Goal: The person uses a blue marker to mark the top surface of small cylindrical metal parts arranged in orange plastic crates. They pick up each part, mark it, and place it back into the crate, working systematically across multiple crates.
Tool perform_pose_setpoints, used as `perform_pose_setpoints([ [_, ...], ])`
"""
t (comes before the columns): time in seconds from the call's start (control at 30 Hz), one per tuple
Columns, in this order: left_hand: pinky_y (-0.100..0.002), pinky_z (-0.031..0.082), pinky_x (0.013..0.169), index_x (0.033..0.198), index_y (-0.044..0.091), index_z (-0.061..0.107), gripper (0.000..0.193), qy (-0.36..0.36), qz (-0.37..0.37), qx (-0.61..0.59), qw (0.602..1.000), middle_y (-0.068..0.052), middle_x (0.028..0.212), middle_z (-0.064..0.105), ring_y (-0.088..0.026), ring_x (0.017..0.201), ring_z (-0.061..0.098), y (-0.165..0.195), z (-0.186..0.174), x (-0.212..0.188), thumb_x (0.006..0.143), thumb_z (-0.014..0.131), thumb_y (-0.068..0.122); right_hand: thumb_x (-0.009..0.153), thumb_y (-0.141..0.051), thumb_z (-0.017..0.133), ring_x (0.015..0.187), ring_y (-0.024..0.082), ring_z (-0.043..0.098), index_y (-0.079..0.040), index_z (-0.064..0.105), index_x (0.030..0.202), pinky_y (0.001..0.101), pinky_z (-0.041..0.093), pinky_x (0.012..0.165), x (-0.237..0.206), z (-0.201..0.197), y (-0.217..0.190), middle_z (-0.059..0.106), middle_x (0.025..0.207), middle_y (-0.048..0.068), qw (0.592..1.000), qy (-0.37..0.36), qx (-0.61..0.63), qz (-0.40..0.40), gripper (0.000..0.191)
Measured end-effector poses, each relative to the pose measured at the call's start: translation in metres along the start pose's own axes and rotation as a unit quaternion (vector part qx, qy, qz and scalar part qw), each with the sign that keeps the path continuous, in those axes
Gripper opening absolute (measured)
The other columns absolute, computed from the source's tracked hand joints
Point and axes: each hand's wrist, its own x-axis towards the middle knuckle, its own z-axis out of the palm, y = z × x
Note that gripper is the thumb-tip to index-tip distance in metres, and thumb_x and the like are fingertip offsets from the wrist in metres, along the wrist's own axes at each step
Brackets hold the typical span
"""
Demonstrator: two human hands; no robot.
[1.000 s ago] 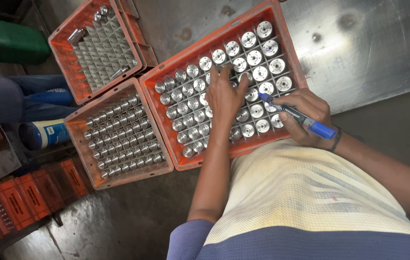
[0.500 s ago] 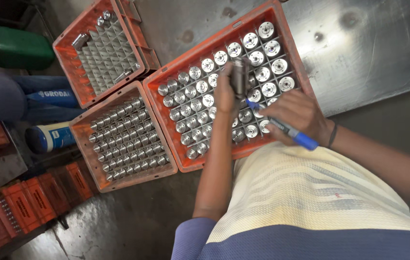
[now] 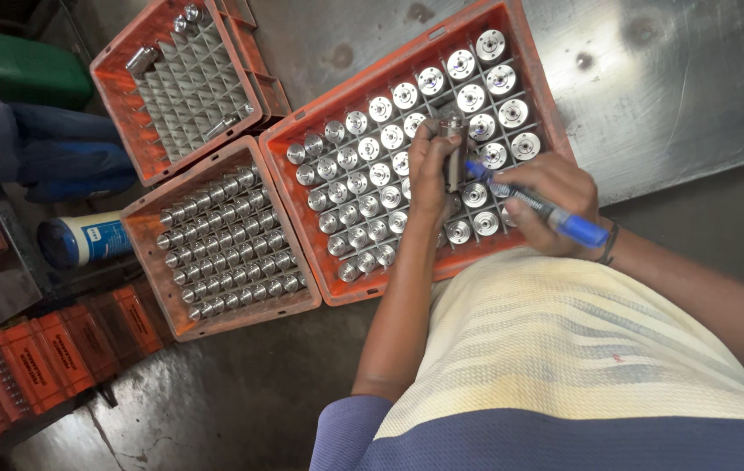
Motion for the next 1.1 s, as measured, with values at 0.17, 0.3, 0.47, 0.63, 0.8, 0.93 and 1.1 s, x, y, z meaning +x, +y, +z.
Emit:
perform_pose_setpoints([
  [0.17, -0.036, 0.055, 0.056, 0.117, -0.001, 0.05, 0.038, 0.027, 0.001, 0.157, 0.987, -0.022, 0.09, 0.069, -0.025, 0.065, 0.066, 0.028, 0.004, 0.005, 0.1, 0.054, 0.033, 0.093, -0.013, 0.067, 0.081, 0.029, 0.069, 0.001, 0.071, 0.106, 0.0403, 0.053, 0.076, 0.002, 0.001, 0.0, 0.071, 0.091, 0.015, 0.999, -0.036, 0.001, -0.005, 0.019],
  [0.3, -0.046, 0.056, 0.077, 0.125, 0.006, 0.063, 0.049, 0.093, 0.147, 0.638, 0.75, -0.019, 0.112, 0.065, -0.034, 0.091, 0.071, 0.059, 0.016, 0.003, 0.084, 0.073, 0.031, 0.093, -0.011, 0.066, 0.081, 0.03, 0.067, 0.002, 0.07, 0.109, 0.0403, 0.052, 0.076, 0.003, -0.006, -0.001, 0.07, 0.092, 0.017, 0.999, 0.002, 0.004, 0.039, 0.021],
  [0.47, -0.05, 0.056, 0.08, 0.118, 0.007, 0.07, 0.048, 0.122, 0.196, 0.67, 0.705, -0.025, 0.129, 0.058, -0.04, 0.095, 0.069, 0.07, 0.023, 0.024, 0.079, 0.079, 0.035, 0.093, -0.01, 0.066, 0.079, 0.03, 0.067, 0.002, 0.069, 0.108, 0.0398, 0.052, 0.074, 0.006, -0.008, 0.0, 0.069, 0.089, 0.017, 1.0, 0.002, 0.0, 0.025, 0.019],
  [0.63, -0.051, 0.053, 0.076, 0.105, 0.004, 0.074, 0.052, 0.168, 0.157, 0.681, 0.695, -0.016, 0.101, 0.071, -0.037, 0.09, 0.07, 0.062, 0.015, 0.061, 0.067, 0.086, 0.038, 0.094, -0.01, 0.066, 0.079, 0.03, 0.067, 0.002, 0.069, 0.109, 0.0395, 0.052, 0.075, 0.006, -0.007, -0.001, 0.069, 0.089, 0.016, 1.0, -0.002, 0.007, 0.028, 0.019],
  [0.8, -0.042, 0.056, 0.069, 0.097, 0.004, 0.077, 0.043, 0.096, 0.252, 0.538, 0.798, -0.008, 0.086, 0.069, -0.024, 0.074, 0.066, 0.097, -0.018, 0.063, 0.07, 0.087, 0.035, 0.092, -0.01, 0.067, 0.077, 0.028, 0.067, 0.002, 0.07, 0.108, 0.0389, 0.052, 0.073, 0.015, -0.011, -0.005, 0.069, 0.087, 0.015, 0.999, 0.008, -0.002, 0.048, 0.02],
  [0.93, -0.033, 0.055, 0.076, 0.115, 0.004, 0.07, 0.037, 0.048, 0.07, 0.072, 0.994, -0.007, 0.097, 0.068, -0.017, 0.085, 0.064, 0.09, -0.024, 0.037, 0.092, 0.064, 0.032, 0.088, -0.01, 0.068, 0.079, 0.03, 0.067, 0.001, 0.069, 0.106, 0.0425, 0.052, 0.076, 0.025, -0.008, -0.009, 0.07, 0.09, 0.015, 0.997, -0.034, -0.038, -0.049, 0.021],
  [1.1, -0.029, 0.055, 0.067, 0.118, 0.001, 0.065, 0.044, -0.038, -0.039, -0.02, 0.998, -0.005, 0.095, 0.07, -0.013, 0.079, 0.064, 0.036, 0.003, 0.005, 0.108, 0.042, 0.038, 0.088, -0.009, 0.071, 0.079, 0.031, 0.065, -0.001, 0.069, 0.105, 0.0439, 0.048, 0.076, 0.026, -0.005, -0.009, 0.069, 0.089, 0.014, 0.999, -0.014, -0.024, -0.024, 0.019],
])
